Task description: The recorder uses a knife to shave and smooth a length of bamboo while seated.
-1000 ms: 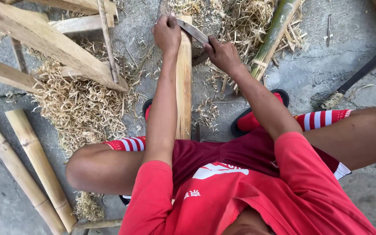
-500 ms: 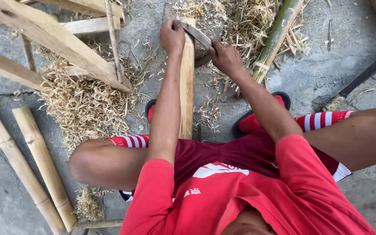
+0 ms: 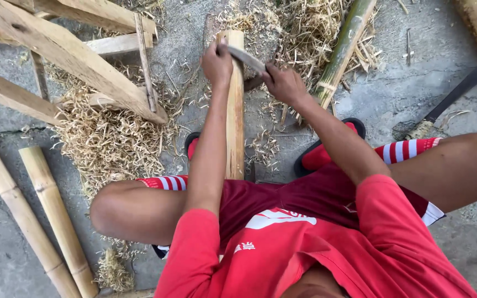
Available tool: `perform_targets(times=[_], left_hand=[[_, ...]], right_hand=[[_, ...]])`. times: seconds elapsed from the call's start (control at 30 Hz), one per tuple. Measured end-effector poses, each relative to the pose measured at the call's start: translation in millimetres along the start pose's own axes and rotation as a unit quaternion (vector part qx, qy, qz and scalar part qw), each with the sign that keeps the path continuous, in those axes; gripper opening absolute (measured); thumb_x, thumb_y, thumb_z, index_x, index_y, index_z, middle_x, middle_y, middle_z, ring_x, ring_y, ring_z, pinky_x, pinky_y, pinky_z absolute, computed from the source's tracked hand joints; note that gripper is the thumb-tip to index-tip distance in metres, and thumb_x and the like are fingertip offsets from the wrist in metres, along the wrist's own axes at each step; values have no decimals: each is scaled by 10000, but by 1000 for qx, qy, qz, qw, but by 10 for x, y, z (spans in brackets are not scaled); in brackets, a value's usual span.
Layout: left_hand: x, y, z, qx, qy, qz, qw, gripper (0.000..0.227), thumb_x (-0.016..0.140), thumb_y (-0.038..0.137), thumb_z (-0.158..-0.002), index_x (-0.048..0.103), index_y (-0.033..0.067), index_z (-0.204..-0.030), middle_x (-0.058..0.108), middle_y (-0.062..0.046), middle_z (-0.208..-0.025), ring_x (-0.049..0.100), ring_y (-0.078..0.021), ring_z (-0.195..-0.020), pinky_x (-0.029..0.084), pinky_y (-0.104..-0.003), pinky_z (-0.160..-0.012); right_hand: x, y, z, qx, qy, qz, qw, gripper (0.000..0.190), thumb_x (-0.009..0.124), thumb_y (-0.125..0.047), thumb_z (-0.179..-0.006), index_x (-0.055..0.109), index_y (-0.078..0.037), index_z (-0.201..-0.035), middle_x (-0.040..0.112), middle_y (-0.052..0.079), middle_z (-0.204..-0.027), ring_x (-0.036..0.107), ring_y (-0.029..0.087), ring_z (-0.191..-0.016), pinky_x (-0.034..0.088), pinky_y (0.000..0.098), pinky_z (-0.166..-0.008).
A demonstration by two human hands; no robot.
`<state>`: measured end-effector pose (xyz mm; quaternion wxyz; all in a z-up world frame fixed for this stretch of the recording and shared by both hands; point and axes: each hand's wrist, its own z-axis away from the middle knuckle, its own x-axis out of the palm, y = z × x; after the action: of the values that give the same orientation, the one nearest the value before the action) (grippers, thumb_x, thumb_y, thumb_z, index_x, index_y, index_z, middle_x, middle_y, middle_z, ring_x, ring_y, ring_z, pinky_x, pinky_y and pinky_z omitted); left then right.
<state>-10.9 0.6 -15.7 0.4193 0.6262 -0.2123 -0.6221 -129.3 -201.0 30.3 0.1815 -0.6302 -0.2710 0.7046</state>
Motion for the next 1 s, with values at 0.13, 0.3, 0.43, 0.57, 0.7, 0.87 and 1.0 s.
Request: perform_targets(times=[0.13, 0.3, 0.43, 0.57, 0.7, 0.87, 1.0], left_hand=[[-95, -69, 288, 151, 100, -100, 978, 340, 596, 272, -1014, 601, 84, -732, 601, -40, -722, 572, -205, -712, 445, -469, -797], [64, -151, 79, 34, 64, -12, 997, 278, 560, 275, -1009, 645, 106, -805, 611, -43, -772, 565, -192, -713, 485, -426, -674], [1, 175, -187, -107, -14, 168, 980, 248, 553, 298, -964, 680, 122, -845, 662, -20, -726, 554, -166, -560, 466, -422, -552], [-168, 252, 1, -57, -11, 57, 997, 309, 563, 340, -1018, 699, 104, -874, 623, -12, -733, 526, -112, -559, 455, -400, -551], [-122, 13, 240, -24, -4, 36, 999, 296, 547, 298, -1027, 724, 113, -878, 620, -21, -673, 530, -148, -574, 421, -427, -596], [0, -17, 73, -25, 80, 33, 996, 339, 598, 316, -1037, 680, 73, -816, 618, -12, -709, 566, -142, -596, 445, -392, -618], [32, -115, 120, 22, 76, 59, 995, 274, 604, 294, -989, 702, 92, -831, 671, 17, -736, 614, -110, -612, 460, -351, -586]], right_hand=[[-273, -213, 115, -4, -29, 58, 998, 525, 384, -482, -1097, 652, -46, -1216, 489, 43, -454, 392, 125, -301, 315, 337, -265], [-187, -9, -125, -74, -17, 140, 987, 531, 340, -470, -1129, 642, -35, -1169, 490, 42, -522, 371, 124, -323, 344, 298, -246], [-202, -76, -339, 19, -50, 87, 995, 509, 339, -477, -1116, 631, -63, -1072, 475, 30, -538, 381, 111, -344, 341, 315, -262], [-301, -112, -217, 15, -53, 53, 997, 504, 351, -467, -1131, 637, -53, -1102, 498, 37, -539, 395, 120, -341, 370, 308, -275], [-368, -169, -42, -36, -31, 126, 991, 558, 409, -527, -1057, 649, -50, -1220, 496, 67, -400, 441, 165, -275, 361, 357, -258], [-207, -10, -222, -58, -8, 120, 991, 573, 387, -530, -1116, 658, -44, -1253, 508, 40, -454, 497, 178, -333, 387, 350, -300], [-183, -66, -99, -11, -53, 134, 990, 572, 356, -504, -1130, 650, -26, -1240, 515, 40, -488, 485, 192, -325, 384, 374, -260]])
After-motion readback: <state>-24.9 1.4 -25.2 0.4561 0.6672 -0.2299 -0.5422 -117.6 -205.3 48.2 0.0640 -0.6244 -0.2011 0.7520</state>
